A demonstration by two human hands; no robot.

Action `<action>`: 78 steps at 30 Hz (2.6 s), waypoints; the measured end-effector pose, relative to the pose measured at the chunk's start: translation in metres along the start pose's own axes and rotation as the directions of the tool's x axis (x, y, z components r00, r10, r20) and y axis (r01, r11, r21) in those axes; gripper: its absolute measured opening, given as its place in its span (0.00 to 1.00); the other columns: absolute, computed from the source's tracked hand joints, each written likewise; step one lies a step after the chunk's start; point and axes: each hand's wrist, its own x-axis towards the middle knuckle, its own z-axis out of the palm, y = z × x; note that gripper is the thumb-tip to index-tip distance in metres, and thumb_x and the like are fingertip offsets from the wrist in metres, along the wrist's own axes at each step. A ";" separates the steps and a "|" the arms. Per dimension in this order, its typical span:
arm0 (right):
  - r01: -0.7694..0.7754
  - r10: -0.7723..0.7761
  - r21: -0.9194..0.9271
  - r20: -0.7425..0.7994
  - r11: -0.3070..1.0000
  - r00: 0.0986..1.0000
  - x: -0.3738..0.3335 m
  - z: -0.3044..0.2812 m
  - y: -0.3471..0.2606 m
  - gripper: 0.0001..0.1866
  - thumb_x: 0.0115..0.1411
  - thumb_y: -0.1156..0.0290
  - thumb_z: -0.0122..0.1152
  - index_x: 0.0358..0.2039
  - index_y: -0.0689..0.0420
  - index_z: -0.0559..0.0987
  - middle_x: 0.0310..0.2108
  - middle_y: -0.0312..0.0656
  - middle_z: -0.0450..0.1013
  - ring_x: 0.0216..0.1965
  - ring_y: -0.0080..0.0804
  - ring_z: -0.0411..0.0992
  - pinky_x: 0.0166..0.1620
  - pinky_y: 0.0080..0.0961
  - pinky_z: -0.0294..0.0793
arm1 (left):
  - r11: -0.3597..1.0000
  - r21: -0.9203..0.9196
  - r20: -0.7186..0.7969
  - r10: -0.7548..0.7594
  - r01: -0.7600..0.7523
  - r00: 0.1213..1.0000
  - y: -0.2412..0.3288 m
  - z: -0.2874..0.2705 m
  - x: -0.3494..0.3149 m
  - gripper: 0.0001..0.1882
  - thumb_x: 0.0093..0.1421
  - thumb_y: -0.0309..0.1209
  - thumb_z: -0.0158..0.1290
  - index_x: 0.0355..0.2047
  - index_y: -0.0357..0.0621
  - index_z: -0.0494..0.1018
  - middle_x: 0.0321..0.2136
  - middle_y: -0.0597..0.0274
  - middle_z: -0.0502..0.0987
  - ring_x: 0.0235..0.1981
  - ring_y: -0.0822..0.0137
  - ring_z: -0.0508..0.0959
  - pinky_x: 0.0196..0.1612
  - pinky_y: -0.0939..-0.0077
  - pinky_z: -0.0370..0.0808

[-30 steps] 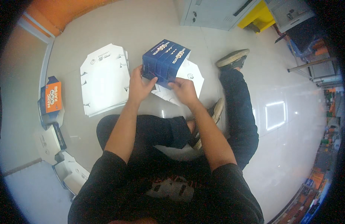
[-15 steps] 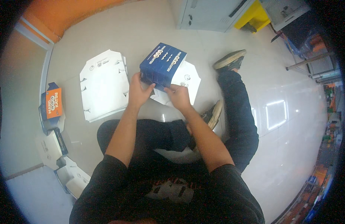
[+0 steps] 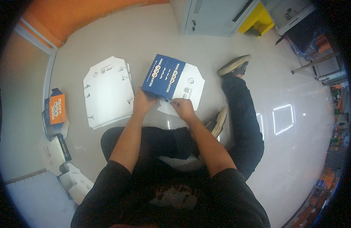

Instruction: The person sits on the floor and assembles cardboard food boxes by folding the pre-cut flaps into shape and pressing the edges together.

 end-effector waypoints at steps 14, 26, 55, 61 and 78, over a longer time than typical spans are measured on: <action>-0.089 0.091 -0.037 0.036 0.995 0.995 -0.021 -0.049 0.023 0.21 0.60 0.74 0.65 0.55 0.59 0.80 0.53 0.54 0.78 0.54 0.51 0.77 0.56 0.40 0.78 | 0.954 0.297 0.353 -0.074 -0.037 0.933 -0.033 -0.070 -0.013 0.43 0.45 0.50 0.75 0.55 0.37 0.74 0.48 0.41 0.81 0.52 0.42 0.80 0.55 0.56 0.77; 0.223 -0.208 -0.039 0.238 0.974 0.949 -0.128 -0.037 -0.024 0.16 0.64 0.79 0.56 0.52 0.66 0.79 0.49 0.55 0.78 0.52 0.53 0.77 0.57 0.43 0.73 | 0.903 0.170 -0.544 -0.248 0.395 0.801 -0.199 -0.190 -0.207 0.26 0.61 0.46 0.60 0.55 0.44 0.75 0.57 0.40 0.72 0.62 0.39 0.68 0.64 0.47 0.68; 0.169 -0.171 0.268 -0.015 0.948 0.985 -0.128 -0.044 -0.029 0.17 0.74 0.71 0.51 0.58 0.67 0.74 0.52 0.52 0.75 0.51 0.41 0.75 0.54 0.34 0.74 | 0.934 -0.062 -0.867 -0.224 0.351 0.444 -0.094 -0.337 -0.306 0.34 0.62 0.27 0.55 0.68 0.46 0.61 0.54 0.44 0.75 0.49 0.56 0.78 0.54 0.65 0.75; 0.500 -0.510 0.406 -0.092 0.765 0.855 -0.142 -0.093 -0.175 0.22 0.69 0.58 0.58 0.48 0.68 0.79 0.46 0.54 0.78 0.46 0.45 0.76 0.44 0.36 0.78 | 0.984 -0.103 -0.615 0.049 -0.143 0.787 0.040 -0.205 -0.237 0.41 0.55 0.19 0.54 0.71 0.39 0.55 0.59 0.46 0.66 0.55 0.56 0.71 0.61 0.61 0.70; -0.113 0.314 0.736 -0.141 0.667 0.939 -0.172 -0.198 -0.097 0.20 0.71 0.75 0.58 0.60 0.66 0.69 0.46 0.41 0.78 0.43 0.21 0.76 0.48 0.19 0.75 | 0.910 -0.030 -0.013 0.414 -0.414 0.910 0.104 -0.040 -0.134 0.30 0.61 0.37 0.61 0.62 0.41 0.69 0.64 0.38 0.62 0.66 0.39 0.63 0.68 0.48 0.62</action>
